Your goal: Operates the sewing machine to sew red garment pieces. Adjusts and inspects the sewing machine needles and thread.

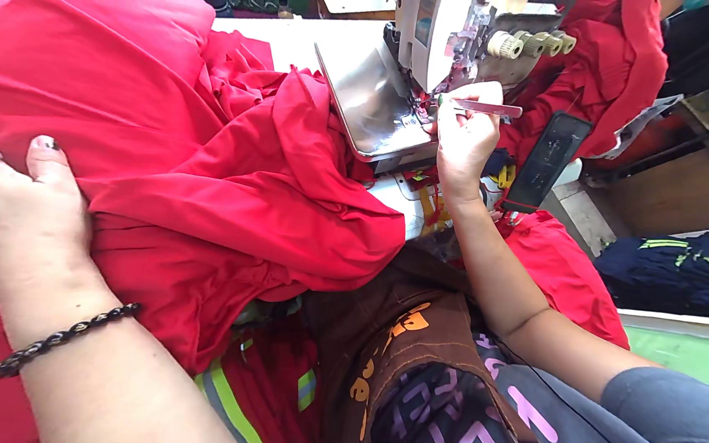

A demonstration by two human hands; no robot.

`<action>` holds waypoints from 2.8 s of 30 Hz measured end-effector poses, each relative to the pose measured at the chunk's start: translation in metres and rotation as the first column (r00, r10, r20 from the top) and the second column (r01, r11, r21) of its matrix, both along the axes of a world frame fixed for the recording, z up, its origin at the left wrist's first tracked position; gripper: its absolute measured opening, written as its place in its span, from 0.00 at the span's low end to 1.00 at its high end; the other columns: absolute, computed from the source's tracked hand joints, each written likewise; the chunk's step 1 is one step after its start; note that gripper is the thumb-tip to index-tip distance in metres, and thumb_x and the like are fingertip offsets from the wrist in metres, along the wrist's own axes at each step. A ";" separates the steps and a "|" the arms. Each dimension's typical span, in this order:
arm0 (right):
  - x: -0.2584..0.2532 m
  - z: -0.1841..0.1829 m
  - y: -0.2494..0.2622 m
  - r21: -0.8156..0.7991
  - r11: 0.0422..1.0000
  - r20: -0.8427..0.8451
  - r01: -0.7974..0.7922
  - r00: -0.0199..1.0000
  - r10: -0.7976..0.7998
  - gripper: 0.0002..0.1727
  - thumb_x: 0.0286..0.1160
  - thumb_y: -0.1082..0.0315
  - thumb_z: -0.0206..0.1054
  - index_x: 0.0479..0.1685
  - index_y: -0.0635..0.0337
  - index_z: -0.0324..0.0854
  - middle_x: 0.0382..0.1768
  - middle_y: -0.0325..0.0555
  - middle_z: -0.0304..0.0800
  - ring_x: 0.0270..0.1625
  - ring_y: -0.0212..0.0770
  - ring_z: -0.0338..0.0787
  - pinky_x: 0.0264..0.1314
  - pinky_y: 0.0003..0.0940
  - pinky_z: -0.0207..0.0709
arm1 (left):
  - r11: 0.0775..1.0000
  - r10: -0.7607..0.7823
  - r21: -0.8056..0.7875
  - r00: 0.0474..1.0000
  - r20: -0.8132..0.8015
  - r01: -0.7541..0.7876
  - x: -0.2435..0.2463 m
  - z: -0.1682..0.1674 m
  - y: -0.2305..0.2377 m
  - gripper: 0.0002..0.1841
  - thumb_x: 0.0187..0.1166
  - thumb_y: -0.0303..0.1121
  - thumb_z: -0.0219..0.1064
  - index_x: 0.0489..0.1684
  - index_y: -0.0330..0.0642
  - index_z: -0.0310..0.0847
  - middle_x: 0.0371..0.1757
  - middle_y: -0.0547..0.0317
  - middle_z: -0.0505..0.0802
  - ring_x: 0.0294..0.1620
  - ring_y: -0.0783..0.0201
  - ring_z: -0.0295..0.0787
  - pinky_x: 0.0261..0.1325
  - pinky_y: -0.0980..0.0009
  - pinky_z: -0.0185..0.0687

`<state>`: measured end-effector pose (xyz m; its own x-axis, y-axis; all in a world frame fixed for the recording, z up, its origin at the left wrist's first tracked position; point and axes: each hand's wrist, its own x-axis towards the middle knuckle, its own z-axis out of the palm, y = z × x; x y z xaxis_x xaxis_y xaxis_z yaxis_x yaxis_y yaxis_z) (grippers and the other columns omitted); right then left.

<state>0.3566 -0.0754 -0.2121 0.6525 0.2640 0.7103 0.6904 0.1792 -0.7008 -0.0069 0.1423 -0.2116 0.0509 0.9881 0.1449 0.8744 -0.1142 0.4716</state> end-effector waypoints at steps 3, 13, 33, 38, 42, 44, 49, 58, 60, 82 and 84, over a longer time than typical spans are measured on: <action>-0.001 0.005 -0.003 -0.030 0.999 -0.033 -0.032 0.999 0.031 0.04 0.75 0.80 0.66 0.43 0.68 0.78 0.36 0.46 0.85 0.26 0.32 0.86 0.28 0.26 0.86 | 0.999 0.027 0.022 0.999 -0.032 -0.026 0.002 0.002 -0.003 0.37 0.86 0.62 0.45 0.89 0.49 0.62 0.84 0.38 0.75 0.86 0.39 0.68 0.80 0.30 0.59; 0.020 0.036 -0.042 -0.239 0.967 -0.090 -0.088 0.994 0.068 0.06 0.81 0.72 0.65 0.50 0.64 0.78 0.41 0.44 0.87 0.30 0.30 0.87 0.32 0.26 0.85 | 0.988 0.028 0.154 0.989 -0.145 -0.005 -0.016 -0.029 0.027 0.36 0.85 0.66 0.43 0.83 0.54 0.73 0.86 0.54 0.75 0.90 0.46 0.63 0.82 0.28 0.50; -0.050 0.007 -0.137 -0.290 0.942 0.349 -0.168 0.898 0.268 0.04 0.74 0.71 0.70 0.40 0.60 0.88 0.41 0.46 0.92 0.52 0.42 0.89 0.71 0.49 0.74 | 0.682 -0.520 0.190 0.286 0.805 0.706 0.134 -0.015 -0.254 0.23 0.93 0.38 0.50 0.73 0.25 0.73 0.68 0.48 0.89 0.69 0.62 0.87 0.73 0.65 0.82; -0.065 -0.010 -0.123 -0.532 0.834 0.488 -0.149 0.750 0.446 0.10 0.85 0.73 0.61 0.48 0.54 0.89 0.50 0.40 0.95 0.63 0.40 0.89 0.85 0.56 0.61 | 0.543 0.473 -0.230 -0.067 0.879 0.807 0.178 -0.010 -0.290 0.21 0.96 0.44 0.37 0.61 0.43 0.75 0.48 0.56 0.94 0.49 0.64 0.94 0.53 0.64 0.93; -0.046 -0.006 -0.119 -0.634 0.644 0.248 -0.428 0.676 0.694 0.11 0.87 0.66 0.62 0.59 0.52 0.88 0.67 0.44 0.89 0.77 0.45 0.83 0.86 0.61 0.62 | 0.644 0.380 -0.391 0.169 0.909 0.658 0.178 -0.004 -0.250 0.17 0.95 0.31 0.39 0.55 0.37 0.77 0.30 0.60 0.91 0.30 0.70 0.91 0.34 0.73 0.90; -0.035 -0.006 -0.118 -0.579 0.660 0.201 -0.478 0.701 0.684 0.12 0.86 0.66 0.64 0.59 0.53 0.88 0.68 0.46 0.88 0.75 0.46 0.83 0.85 0.58 0.66 | 0.663 0.183 -0.326 0.276 0.944 0.674 0.177 0.003 -0.228 0.16 0.93 0.30 0.44 0.59 0.38 0.80 0.21 0.66 0.84 0.17 0.76 0.78 0.22 0.81 0.77; 0.007 -0.042 -0.109 -0.517 0.763 0.139 -0.388 0.842 0.522 0.13 0.80 0.75 0.64 0.57 0.61 0.89 0.65 0.52 0.89 0.69 0.50 0.86 0.76 0.52 0.77 | 0.682 -0.468 -0.085 0.522 0.713 0.727 0.179 0.041 -0.165 0.18 0.94 0.39 0.48 0.68 0.47 0.83 0.25 0.68 0.79 0.14 0.77 0.62 0.17 0.82 0.57; 0.024 -0.109 -0.101 -0.552 0.834 0.436 -0.028 0.842 0.318 0.13 0.80 0.75 0.60 0.50 0.56 0.91 0.55 0.49 0.94 0.65 0.52 0.90 0.73 0.51 0.78 | 0.610 -0.785 0.174 0.619 0.001 0.773 0.236 0.039 -0.070 0.10 0.82 0.30 0.68 0.52 0.41 0.93 0.54 0.43 0.93 0.61 0.44 0.88 0.70 0.44 0.77; 0.024 -0.110 -0.101 -0.545 0.838 0.437 -0.028 0.844 0.312 0.13 0.80 0.74 0.60 0.50 0.56 0.91 0.56 0.49 0.94 0.65 0.51 0.90 0.74 0.50 0.78 | 0.589 -0.792 0.181 0.607 -0.063 0.788 0.244 0.041 -0.062 0.11 0.82 0.32 0.68 0.54 0.40 0.93 0.55 0.43 0.93 0.60 0.42 0.89 0.67 0.43 0.79; 0.022 -0.114 -0.102 -0.506 0.862 0.464 -0.020 0.837 0.292 0.11 0.79 0.72 0.63 0.48 0.55 0.92 0.54 0.48 0.95 0.64 0.49 0.90 0.75 0.47 0.79 | 0.493 -0.833 -0.175 0.520 0.189 0.852 0.278 0.075 -0.040 0.05 0.77 0.25 0.72 0.45 0.35 0.87 0.44 0.52 0.92 0.46 0.64 0.87 0.58 0.54 0.82; 0.022 -0.113 -0.103 -0.504 0.863 0.454 -0.026 0.842 0.290 0.12 0.79 0.73 0.62 0.47 0.56 0.92 0.54 0.48 0.95 0.65 0.49 0.90 0.75 0.47 0.79 | 0.480 -0.821 -0.202 0.518 0.238 0.854 0.281 0.076 -0.038 0.04 0.75 0.23 0.71 0.43 0.36 0.87 0.40 0.59 0.92 0.40 0.73 0.86 0.52 0.65 0.84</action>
<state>0.3788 -0.1781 -0.3246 0.1604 0.7107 0.6849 0.9543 0.0657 -0.2916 0.2741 0.1040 -0.1355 0.8774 0.4771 -0.0502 0.3801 -0.6275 0.6795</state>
